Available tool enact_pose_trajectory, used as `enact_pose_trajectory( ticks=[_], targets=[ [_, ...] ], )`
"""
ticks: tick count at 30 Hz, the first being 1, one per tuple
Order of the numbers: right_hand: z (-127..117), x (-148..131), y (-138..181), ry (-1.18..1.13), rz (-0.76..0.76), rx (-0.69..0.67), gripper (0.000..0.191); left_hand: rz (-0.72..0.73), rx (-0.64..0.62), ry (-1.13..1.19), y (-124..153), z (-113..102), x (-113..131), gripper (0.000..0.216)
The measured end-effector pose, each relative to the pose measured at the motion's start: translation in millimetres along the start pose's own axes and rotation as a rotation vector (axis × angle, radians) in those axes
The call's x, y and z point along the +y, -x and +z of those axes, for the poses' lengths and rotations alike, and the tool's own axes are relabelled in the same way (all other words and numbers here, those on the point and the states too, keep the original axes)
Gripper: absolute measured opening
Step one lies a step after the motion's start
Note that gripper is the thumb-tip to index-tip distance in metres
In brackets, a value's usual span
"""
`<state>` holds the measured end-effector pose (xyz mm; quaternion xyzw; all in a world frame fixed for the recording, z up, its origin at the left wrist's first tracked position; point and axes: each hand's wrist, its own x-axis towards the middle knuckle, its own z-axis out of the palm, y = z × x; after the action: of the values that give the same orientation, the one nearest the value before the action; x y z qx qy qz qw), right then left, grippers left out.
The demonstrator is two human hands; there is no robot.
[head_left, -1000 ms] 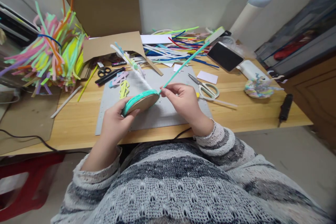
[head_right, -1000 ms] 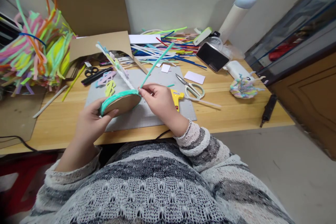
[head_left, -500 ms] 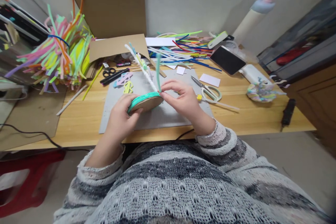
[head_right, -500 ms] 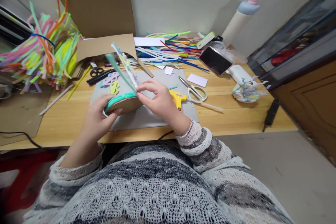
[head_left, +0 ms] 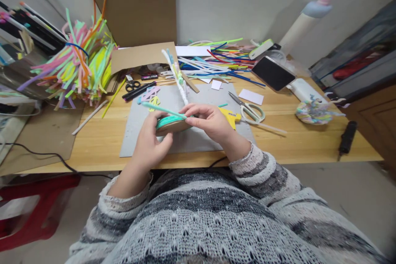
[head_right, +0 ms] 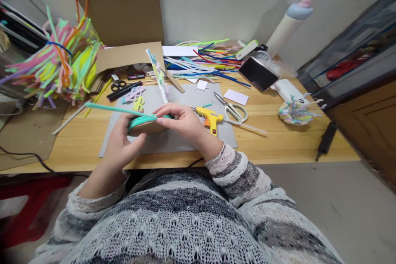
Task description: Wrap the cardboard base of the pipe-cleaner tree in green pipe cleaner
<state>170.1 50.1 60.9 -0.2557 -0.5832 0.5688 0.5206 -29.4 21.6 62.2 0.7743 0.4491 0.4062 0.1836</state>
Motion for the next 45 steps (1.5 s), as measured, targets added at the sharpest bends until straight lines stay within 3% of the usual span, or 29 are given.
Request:
enact_pose_trajectory(
  ticks=[7, 14, 18, 21, 25, 31, 36, 40, 42, 45],
  targets=[
    [-1, 9, -1, -0.072, 0.0, 0.0, 0.011, -0.032, 0.142, 0.309, 1, 3, 6, 0.035],
    [0, 15, 0, -0.067, -0.027, 0.027, 0.011, -0.069, 0.134, 0.528, -6, 2, 12, 0.037],
    [4, 15, 0, -0.108, 0.043, 0.07, 0.022, -0.188, 0.144, 0.452, -9, 0, 14, 0.036],
    [5, 11, -2, -0.154, 0.088, 0.073, 0.038, -0.252, 0.071, 0.374, -15, -4, 19, 0.038],
    [3, 7, -4, -0.246, 0.101, 0.032, 0.042, -0.26, -0.018, 0.251, -27, -10, 27, 0.043],
    [0, 9, -7, -0.403, 0.118, 0.078, 0.054, -0.177, -0.188, 0.095, -52, -17, 38, 0.035],
    [0, 12, -9, -0.431, 0.122, 0.102, 0.048, 0.101, -0.328, -0.066, -82, -13, 54, 0.038],
    [0, 17, -11, -0.417, 0.092, 0.131, 0.038, 0.214, -0.443, -0.126, -99, -3, 65, 0.012],
    [0, 19, -11, -0.407, 0.062, 0.154, 0.036, 0.205, -0.433, -0.128, -101, -2, 66, 0.012],
    [-2, 19, -6, -0.324, 0.044, 0.214, 0.037, 0.132, -0.315, -0.129, -95, -10, 62, 0.014]
  ],
)
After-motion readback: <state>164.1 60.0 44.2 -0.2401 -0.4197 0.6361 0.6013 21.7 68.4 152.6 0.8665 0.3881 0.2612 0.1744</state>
